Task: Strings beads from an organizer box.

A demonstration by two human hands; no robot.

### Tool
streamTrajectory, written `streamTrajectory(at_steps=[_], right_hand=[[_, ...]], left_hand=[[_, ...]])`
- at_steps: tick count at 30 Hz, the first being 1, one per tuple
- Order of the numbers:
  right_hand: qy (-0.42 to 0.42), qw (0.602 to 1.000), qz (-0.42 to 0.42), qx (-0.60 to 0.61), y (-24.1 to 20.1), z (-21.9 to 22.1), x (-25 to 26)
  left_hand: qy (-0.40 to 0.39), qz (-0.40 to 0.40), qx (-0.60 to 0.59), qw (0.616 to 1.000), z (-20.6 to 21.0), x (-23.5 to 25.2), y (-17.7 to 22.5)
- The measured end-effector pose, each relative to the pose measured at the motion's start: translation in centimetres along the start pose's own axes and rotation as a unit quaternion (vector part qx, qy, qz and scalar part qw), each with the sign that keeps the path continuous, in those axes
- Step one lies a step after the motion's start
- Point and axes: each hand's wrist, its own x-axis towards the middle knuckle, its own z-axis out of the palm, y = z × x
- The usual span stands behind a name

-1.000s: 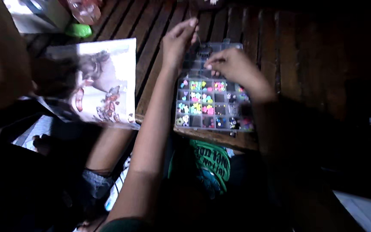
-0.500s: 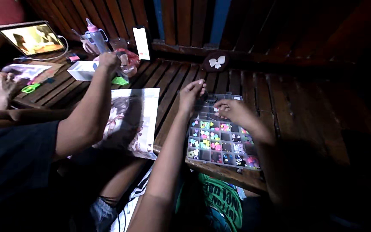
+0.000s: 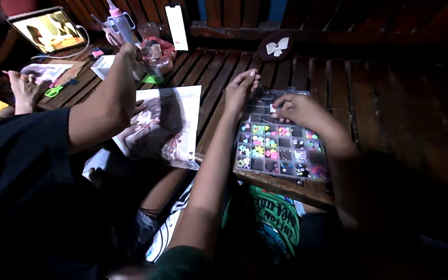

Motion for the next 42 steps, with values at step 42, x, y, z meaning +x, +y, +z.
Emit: streamTrajectory(at_steps=[42], right_hand=[[0.091,0.965,-0.184,-0.164,-3.2,-0.3,-8.0]], left_hand=[[-0.036,-0.017,0.000,0.999,0.5,0.0,0.3]])
